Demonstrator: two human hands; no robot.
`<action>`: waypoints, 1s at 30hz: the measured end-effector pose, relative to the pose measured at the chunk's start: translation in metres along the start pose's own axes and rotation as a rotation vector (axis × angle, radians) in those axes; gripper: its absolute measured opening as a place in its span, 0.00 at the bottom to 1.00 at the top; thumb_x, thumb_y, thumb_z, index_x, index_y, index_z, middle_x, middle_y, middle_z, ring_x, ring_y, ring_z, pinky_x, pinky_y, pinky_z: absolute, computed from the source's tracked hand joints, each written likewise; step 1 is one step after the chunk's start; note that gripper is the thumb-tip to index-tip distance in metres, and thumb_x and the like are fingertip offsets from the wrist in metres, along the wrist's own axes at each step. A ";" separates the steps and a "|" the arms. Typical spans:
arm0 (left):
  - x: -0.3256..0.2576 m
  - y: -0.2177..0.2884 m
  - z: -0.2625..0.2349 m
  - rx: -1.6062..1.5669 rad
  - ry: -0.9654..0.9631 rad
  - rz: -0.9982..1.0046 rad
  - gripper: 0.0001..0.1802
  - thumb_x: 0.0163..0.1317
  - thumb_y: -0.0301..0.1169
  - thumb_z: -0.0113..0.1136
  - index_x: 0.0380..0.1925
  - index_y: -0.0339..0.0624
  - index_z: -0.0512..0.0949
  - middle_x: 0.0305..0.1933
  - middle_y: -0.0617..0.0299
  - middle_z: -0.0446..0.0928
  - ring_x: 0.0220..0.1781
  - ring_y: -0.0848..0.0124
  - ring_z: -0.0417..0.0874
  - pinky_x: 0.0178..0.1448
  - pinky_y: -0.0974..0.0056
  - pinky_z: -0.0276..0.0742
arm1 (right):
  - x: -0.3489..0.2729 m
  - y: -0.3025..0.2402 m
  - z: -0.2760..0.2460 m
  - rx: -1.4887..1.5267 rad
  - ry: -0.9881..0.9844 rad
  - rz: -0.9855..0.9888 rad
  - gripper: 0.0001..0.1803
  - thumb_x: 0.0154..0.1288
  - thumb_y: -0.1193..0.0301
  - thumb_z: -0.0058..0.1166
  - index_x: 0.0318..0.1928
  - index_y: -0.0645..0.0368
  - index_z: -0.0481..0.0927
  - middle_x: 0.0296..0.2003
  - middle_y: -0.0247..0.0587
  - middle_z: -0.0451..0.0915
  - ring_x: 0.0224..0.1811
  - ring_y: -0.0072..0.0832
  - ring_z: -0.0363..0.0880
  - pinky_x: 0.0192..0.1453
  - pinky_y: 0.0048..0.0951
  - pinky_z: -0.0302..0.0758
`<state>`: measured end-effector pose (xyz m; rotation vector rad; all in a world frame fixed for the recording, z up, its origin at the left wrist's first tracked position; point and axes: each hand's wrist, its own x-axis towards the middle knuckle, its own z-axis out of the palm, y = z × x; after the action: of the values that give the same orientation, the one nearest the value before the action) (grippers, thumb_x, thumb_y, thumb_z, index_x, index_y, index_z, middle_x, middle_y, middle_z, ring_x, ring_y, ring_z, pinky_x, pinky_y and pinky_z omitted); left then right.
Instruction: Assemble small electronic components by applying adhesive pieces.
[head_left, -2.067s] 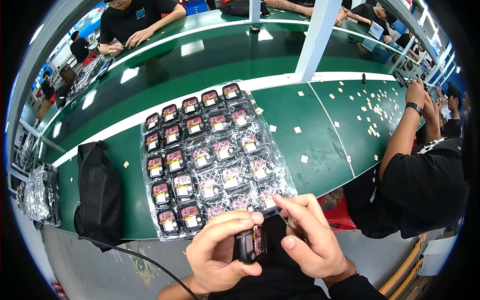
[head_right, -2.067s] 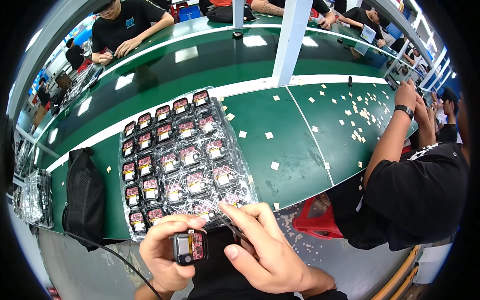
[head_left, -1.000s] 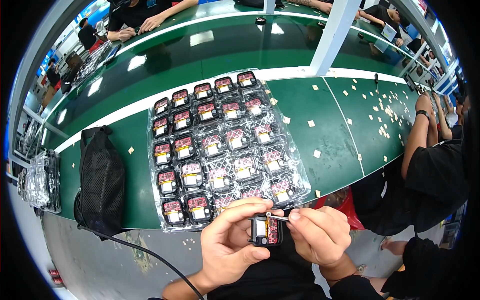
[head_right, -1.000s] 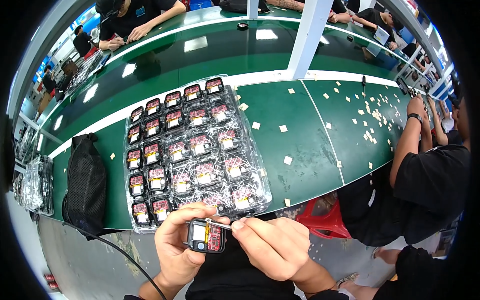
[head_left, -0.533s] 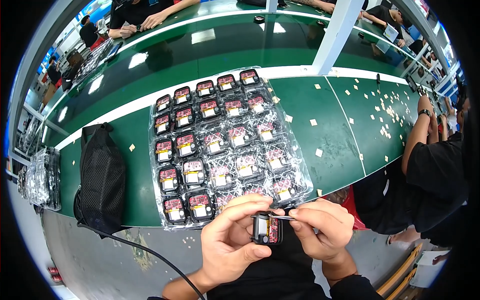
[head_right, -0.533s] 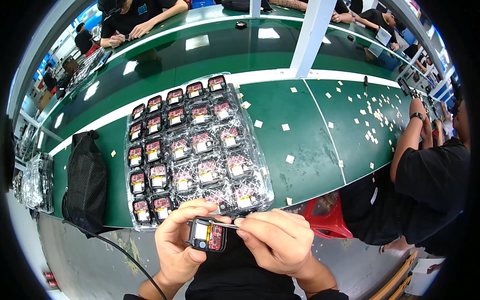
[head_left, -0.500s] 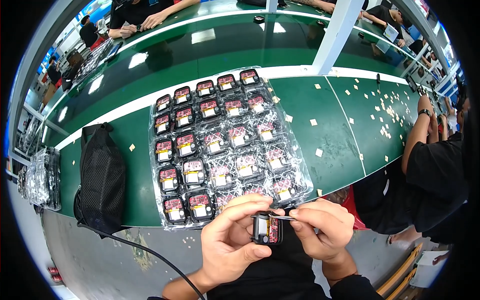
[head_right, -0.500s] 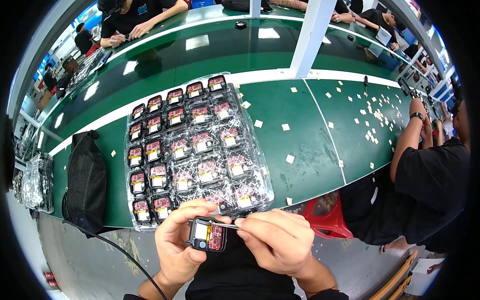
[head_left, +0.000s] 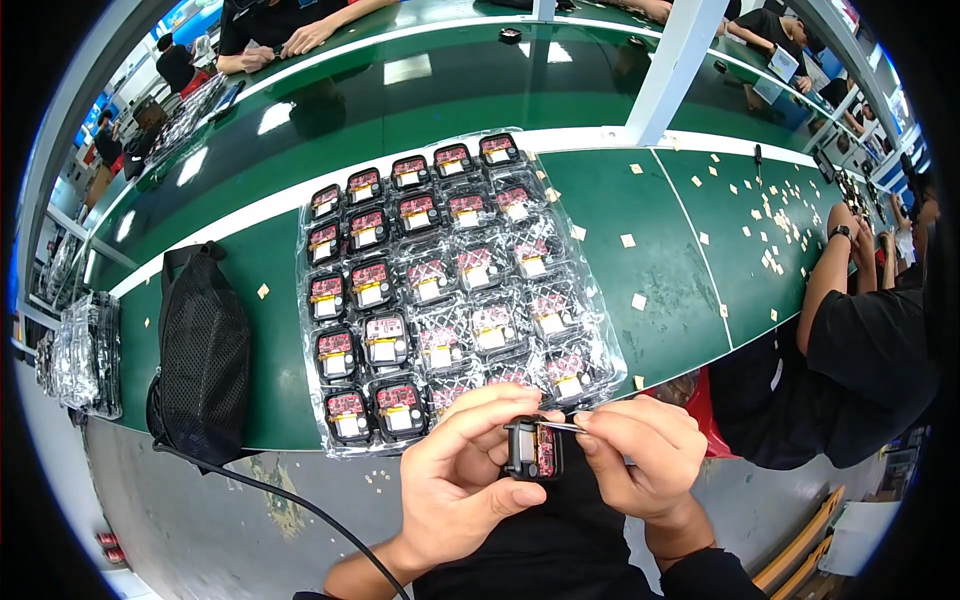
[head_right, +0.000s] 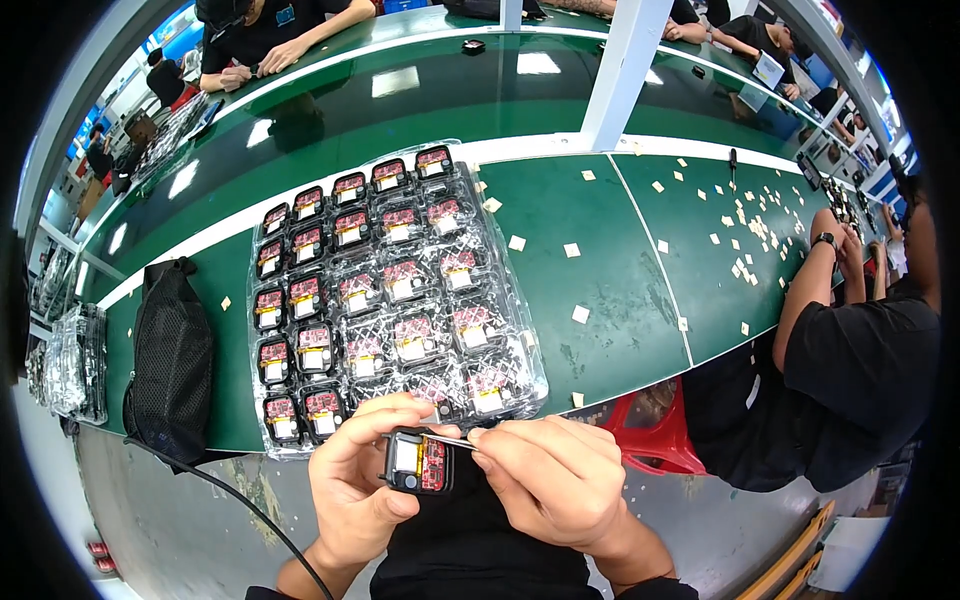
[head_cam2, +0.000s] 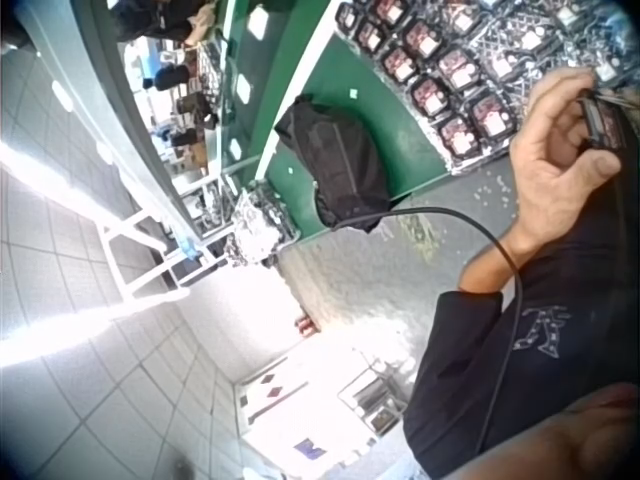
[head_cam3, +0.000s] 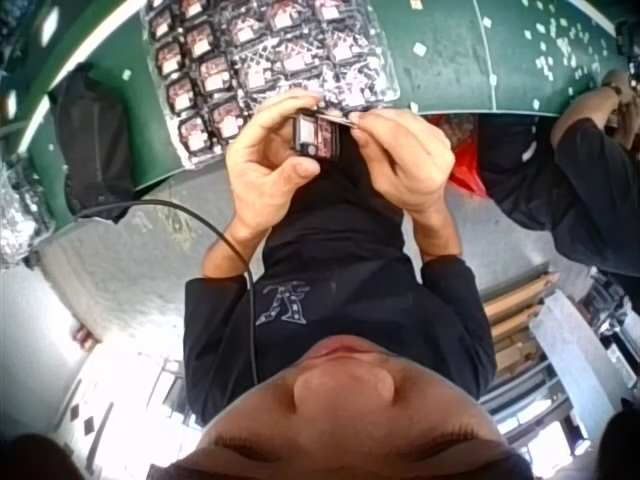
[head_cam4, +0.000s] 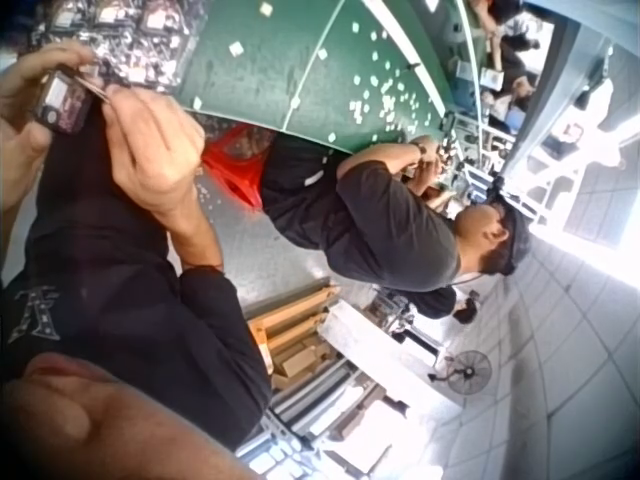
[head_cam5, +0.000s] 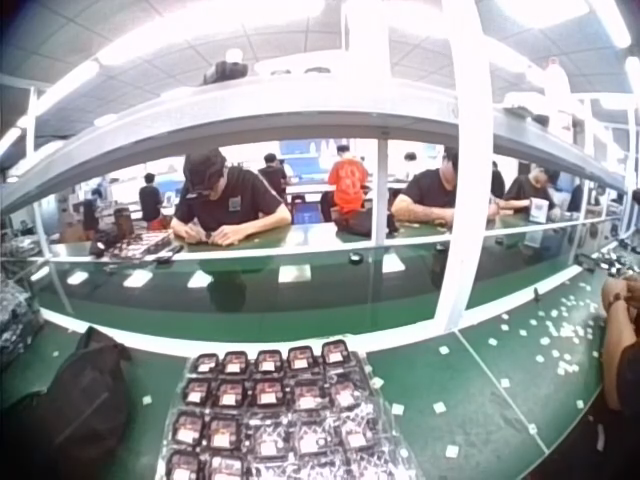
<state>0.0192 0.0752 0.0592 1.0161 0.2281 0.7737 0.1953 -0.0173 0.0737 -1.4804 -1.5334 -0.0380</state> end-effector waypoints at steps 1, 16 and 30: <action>0.000 0.000 0.000 0.000 0.001 0.000 0.35 0.58 0.22 0.74 0.65 0.26 0.70 0.70 0.47 0.64 0.70 0.53 0.75 0.75 0.51 0.72 | 0.000 0.000 0.001 0.001 0.000 0.000 0.13 0.50 0.80 0.73 0.39 0.62 0.87 0.30 0.41 0.85 0.23 0.30 0.82 0.26 0.27 0.76; 0.003 0.015 -0.002 0.080 0.056 0.059 0.35 0.55 0.18 0.76 0.63 0.24 0.72 0.67 0.46 0.68 0.68 0.52 0.77 0.70 0.52 0.78 | 0.002 0.015 0.005 0.086 0.065 -0.046 0.13 0.53 0.79 0.71 0.42 0.64 0.87 0.30 0.42 0.84 0.24 0.31 0.82 0.28 0.27 0.77; 0.111 0.060 -0.034 0.737 0.085 0.220 0.21 0.56 0.20 0.75 0.49 0.35 0.78 0.51 0.57 0.77 0.54 0.69 0.81 0.56 0.64 0.83 | 0.005 0.098 0.000 0.449 0.340 0.624 0.10 0.73 0.77 0.60 0.50 0.70 0.83 0.33 0.30 0.81 0.31 0.11 0.73 0.33 0.16 0.68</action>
<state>0.0531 0.1914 0.1101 1.7250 0.5021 0.9584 0.2732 0.0120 0.0215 -1.4295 -0.7050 0.3794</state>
